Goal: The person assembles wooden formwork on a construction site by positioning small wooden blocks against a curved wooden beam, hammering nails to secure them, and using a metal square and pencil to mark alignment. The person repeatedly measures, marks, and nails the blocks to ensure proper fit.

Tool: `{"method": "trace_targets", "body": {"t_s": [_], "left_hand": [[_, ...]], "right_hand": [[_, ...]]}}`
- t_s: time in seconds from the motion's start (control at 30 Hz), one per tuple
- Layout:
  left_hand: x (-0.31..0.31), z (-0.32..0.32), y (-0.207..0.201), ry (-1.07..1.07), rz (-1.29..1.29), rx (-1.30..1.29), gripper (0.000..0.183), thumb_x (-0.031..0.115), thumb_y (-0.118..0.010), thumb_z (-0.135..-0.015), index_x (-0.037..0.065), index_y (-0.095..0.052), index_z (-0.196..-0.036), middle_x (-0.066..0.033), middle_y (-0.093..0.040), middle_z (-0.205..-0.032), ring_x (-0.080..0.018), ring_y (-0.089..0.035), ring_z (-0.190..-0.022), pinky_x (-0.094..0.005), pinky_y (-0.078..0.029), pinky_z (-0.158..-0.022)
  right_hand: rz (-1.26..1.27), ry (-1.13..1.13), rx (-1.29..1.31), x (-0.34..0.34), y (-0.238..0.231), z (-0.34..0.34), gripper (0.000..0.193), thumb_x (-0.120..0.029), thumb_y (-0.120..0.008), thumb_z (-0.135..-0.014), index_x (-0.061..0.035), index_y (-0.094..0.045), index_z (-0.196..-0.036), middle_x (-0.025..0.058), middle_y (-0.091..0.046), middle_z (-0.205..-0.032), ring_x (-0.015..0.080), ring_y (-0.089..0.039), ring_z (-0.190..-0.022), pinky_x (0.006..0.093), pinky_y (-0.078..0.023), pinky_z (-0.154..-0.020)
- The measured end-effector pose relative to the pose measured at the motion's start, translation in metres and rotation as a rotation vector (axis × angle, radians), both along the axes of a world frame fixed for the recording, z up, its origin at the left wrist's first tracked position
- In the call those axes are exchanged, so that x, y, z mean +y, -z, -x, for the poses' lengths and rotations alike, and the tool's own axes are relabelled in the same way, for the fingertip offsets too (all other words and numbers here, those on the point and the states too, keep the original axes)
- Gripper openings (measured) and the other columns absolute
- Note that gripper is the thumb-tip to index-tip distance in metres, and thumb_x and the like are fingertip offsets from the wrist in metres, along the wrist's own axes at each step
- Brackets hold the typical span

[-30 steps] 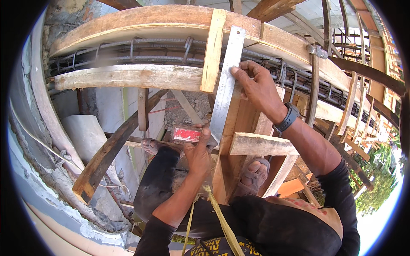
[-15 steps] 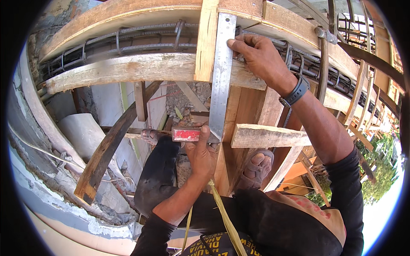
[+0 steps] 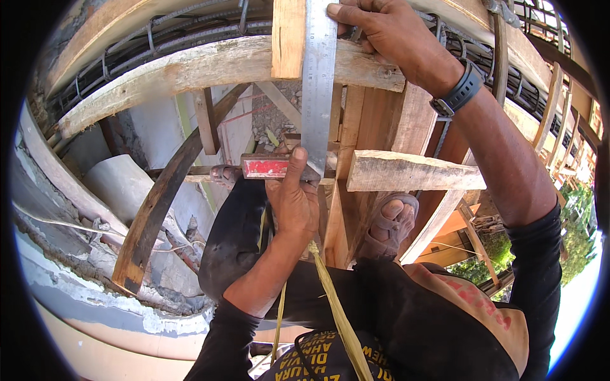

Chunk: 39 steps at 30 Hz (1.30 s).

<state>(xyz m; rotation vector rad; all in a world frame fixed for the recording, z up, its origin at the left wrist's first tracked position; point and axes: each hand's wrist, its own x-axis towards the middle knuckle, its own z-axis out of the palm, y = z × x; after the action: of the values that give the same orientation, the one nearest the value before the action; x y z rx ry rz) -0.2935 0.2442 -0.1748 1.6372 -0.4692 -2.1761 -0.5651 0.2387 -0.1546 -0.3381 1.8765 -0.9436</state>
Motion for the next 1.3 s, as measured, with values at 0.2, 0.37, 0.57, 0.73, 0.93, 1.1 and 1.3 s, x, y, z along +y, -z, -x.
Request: {"method": "trace_targets", "body": {"t_s": [0.2,0.37,0.57,0.73,0.93,1.1,1.3], "left_hand": [[0.0,-0.001,0.005,-0.003,0.002,-0.023,0.031,0.012,-0.076,-0.091,0.009,-0.056,-0.114,-0.0044,-0.062,-0.114,-0.0174,-0.064,-0.107,-0.0357,-0.057,-0.093],[-0.001,0.004,-0.002,0.012,0.001,-0.021,0.035,0.012,-0.075,-0.091,0.008,-0.056,-0.12,-0.0053,-0.062,-0.116,-0.0183,-0.064,-0.108,-0.0375,-0.057,-0.093],[-0.002,0.006,-0.005,-0.021,0.011,-0.054,0.04,0.007,-0.077,-0.089,0.004,-0.056,-0.123,-0.0073,-0.065,-0.114,-0.0168,-0.066,-0.102,-0.0327,-0.057,-0.089],[-0.003,0.0,-0.001,0.022,0.003,-0.06,0.043,0.01,-0.076,-0.09,0.007,-0.055,-0.127,-0.0052,-0.062,-0.122,-0.0189,-0.063,-0.113,-0.0375,-0.055,-0.099],[-0.003,0.004,0.003,0.021,0.042,-0.054,0.046,0.01,-0.075,-0.09,0.007,-0.053,-0.13,-0.0045,-0.061,-0.123,-0.0192,-0.062,-0.113,-0.0373,-0.054,-0.101],[-0.004,-0.001,-0.001,0.068,-0.026,-0.044,0.048,0.012,-0.074,-0.092,0.007,-0.05,-0.133,-0.0059,-0.059,-0.124,-0.02,-0.064,-0.109,-0.0401,-0.06,-0.093],[-0.003,0.008,-0.007,0.03,0.025,-0.034,0.044,0.005,-0.075,-0.09,0.004,-0.052,-0.127,-0.008,-0.065,-0.112,-0.0182,-0.068,-0.095,-0.0355,-0.063,-0.082]], "right_hand": [[0.017,0.036,-0.077,0.001,-0.001,0.002,0.031,-0.028,-0.063,-0.1,0.0028,-0.07,-0.102,0.0043,-0.068,-0.088,0.0118,-0.061,-0.077,0.027,-0.052,-0.068],[0.004,0.077,-0.09,0.0,-0.003,0.001,0.032,-0.028,-0.064,-0.1,0.0026,-0.07,-0.104,0.0051,-0.068,-0.088,0.0122,-0.062,-0.076,0.0272,-0.052,-0.067],[-0.026,0.058,-0.073,0.0,0.001,0.002,0.032,-0.029,-0.064,-0.1,0.0021,-0.07,-0.103,0.0052,-0.068,-0.087,0.0123,-0.061,-0.074,0.0277,-0.052,-0.065],[-0.049,0.036,-0.048,-0.002,0.0,0.002,0.032,-0.029,-0.064,-0.1,0.0023,-0.071,-0.103,0.005,-0.068,-0.085,0.0125,-0.061,-0.074,0.0283,-0.052,-0.066],[0.091,0.06,0.093,0.01,0.024,-0.007,0.033,-0.033,-0.068,-0.098,-0.0018,-0.074,-0.104,0.0023,-0.07,-0.082,0.0056,-0.052,-0.055,0.0244,-0.043,-0.049],[0.08,0.033,0.086,0.01,0.022,-0.008,0.034,-0.032,-0.067,-0.099,-0.0001,-0.073,-0.109,0.0033,-0.07,-0.084,0.0067,-0.053,-0.055,0.0247,-0.045,-0.046],[0.077,0.069,0.027,0.008,0.018,-0.007,0.034,-0.031,-0.067,-0.099,0.0002,-0.072,-0.11,0.0043,-0.07,-0.086,0.0074,-0.055,-0.056,0.0259,-0.046,-0.047]]}}
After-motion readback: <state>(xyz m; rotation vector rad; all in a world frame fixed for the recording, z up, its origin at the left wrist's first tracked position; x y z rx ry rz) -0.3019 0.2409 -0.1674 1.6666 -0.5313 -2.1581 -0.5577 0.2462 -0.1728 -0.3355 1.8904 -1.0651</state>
